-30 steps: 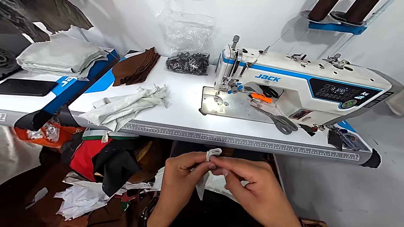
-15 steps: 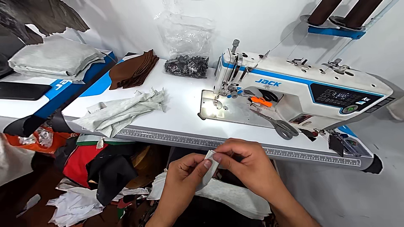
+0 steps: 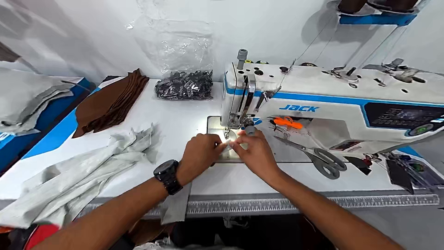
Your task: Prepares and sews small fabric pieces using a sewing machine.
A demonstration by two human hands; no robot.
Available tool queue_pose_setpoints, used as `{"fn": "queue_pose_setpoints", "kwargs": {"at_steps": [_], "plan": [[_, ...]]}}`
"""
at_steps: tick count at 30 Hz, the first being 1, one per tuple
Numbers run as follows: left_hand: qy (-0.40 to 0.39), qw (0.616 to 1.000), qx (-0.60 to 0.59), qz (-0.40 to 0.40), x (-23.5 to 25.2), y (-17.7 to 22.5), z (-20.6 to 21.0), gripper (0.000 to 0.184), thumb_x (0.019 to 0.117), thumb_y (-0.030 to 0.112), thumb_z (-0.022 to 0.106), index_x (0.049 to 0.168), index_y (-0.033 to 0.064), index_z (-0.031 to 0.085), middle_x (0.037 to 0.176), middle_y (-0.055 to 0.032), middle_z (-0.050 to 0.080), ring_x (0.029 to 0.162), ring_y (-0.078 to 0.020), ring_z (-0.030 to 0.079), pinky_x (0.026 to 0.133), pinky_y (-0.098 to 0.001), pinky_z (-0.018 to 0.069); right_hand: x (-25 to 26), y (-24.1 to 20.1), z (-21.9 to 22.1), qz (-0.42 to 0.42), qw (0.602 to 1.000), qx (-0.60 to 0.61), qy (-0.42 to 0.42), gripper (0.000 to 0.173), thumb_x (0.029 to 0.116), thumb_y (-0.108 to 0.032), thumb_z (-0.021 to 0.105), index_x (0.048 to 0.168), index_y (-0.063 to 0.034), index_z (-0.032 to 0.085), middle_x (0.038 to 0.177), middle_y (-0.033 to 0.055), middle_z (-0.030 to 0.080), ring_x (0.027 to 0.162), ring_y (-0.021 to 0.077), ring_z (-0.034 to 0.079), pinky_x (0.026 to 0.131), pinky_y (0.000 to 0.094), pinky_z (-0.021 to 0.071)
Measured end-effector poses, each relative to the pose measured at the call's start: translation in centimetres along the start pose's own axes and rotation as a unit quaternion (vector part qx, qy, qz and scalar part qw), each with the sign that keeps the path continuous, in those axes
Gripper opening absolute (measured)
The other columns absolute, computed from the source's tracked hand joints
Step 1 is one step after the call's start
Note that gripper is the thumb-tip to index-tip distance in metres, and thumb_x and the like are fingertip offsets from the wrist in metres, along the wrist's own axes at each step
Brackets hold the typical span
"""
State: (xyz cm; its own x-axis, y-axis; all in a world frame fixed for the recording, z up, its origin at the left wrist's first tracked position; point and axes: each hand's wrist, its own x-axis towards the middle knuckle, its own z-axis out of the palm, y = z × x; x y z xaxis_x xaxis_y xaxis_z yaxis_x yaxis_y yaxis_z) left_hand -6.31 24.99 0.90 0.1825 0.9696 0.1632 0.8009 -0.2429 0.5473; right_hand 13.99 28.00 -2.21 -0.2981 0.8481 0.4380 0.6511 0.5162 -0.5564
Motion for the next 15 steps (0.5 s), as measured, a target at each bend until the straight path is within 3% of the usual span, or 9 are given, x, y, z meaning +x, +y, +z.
{"fn": "queue_pose_setpoints", "kwargs": {"at_steps": [2, 7, 10, 12, 15], "plan": [[-0.018, 0.998, 0.048, -0.027, 1.2, -0.2, 1.1, 0.024, 0.0991, 0.036, 0.067, 0.091, 0.0137, 0.073, 0.067, -0.0042, 0.064, 0.060, -0.0237, 0.063, 0.055, -0.0497, 0.0516, 1.1, 1.7, 0.7, 0.004, 0.999, -0.046, -0.028, 0.026, 0.0910, -0.038, 0.076, 0.083, -0.0136, 0.076, 0.108, 0.0093, 0.069, 0.107, 0.0302, 0.062, 0.088, 0.0529, 0.0514], [-0.028, 0.996, 0.076, -0.027, 2.6, -0.7, 1.7, 0.018, 0.0955, 0.033, 0.072, 0.104, 0.0180, 0.072, 0.072, 0.0014, 0.065, 0.064, -0.0186, 0.064, 0.057, -0.0451, 0.0519, 2.7, 3.5, 1.3, 0.035, 0.995, -0.056, -0.069, 0.033, 0.0853, -0.044, 0.078, 0.073, -0.0140, 0.070, 0.073, 0.0019, 0.065, 0.077, 0.0203, 0.064, 0.074, 0.0488, 0.0520], [0.019, 0.998, 0.057, 0.028, 2.7, -1.9, 2.4, 0.005, 0.0918, 0.028, 0.073, 0.094, 0.0233, 0.073, 0.077, 0.0081, 0.065, 0.064, -0.0093, 0.062, 0.054, -0.0355, 0.0518, 2.8, 3.9, 1.4, 0.044, 0.993, -0.062, -0.088, 0.031, 0.0869, -0.045, 0.076, 0.076, -0.0169, 0.070, 0.074, -0.0018, 0.064, 0.077, 0.0153, 0.063, 0.083, 0.0495, 0.0490], [0.063, 0.994, 0.067, 0.059, 2.5, -2.4, 2.8, 0.006, 0.0910, 0.028, 0.071, 0.091, 0.0255, 0.077, 0.084, 0.0105, 0.068, 0.068, -0.0055, 0.065, 0.055, -0.0310, 0.0531, 2.7, 4.1, 1.7, 0.046, 0.992, -0.080, -0.089, 0.031, 0.0880, -0.047, 0.074, 0.077, -0.0180, 0.071, 0.074, -0.0023, 0.066, 0.077, 0.0149, 0.064, 0.082, 0.0497, 0.0478], [0.099, 0.988, 0.087, 0.079, 2.3, -2.5, 3.2, 0.009, 0.0924, 0.029, 0.068, 0.089, 0.0252, 0.076, 0.085, 0.0106, 0.068, 0.070, -0.0050, 0.065, 0.055, -0.0286, 0.0524, 2.5, 4.3, 2.0, 0.053, 0.989, -0.102, -0.096, 0.028, 0.0892, -0.046, 0.072, 0.084, -0.0187, 0.075, 0.079, -0.0013, 0.069, 0.082, 0.0155, 0.067, 0.079, 0.0477, 0.0537]]}}
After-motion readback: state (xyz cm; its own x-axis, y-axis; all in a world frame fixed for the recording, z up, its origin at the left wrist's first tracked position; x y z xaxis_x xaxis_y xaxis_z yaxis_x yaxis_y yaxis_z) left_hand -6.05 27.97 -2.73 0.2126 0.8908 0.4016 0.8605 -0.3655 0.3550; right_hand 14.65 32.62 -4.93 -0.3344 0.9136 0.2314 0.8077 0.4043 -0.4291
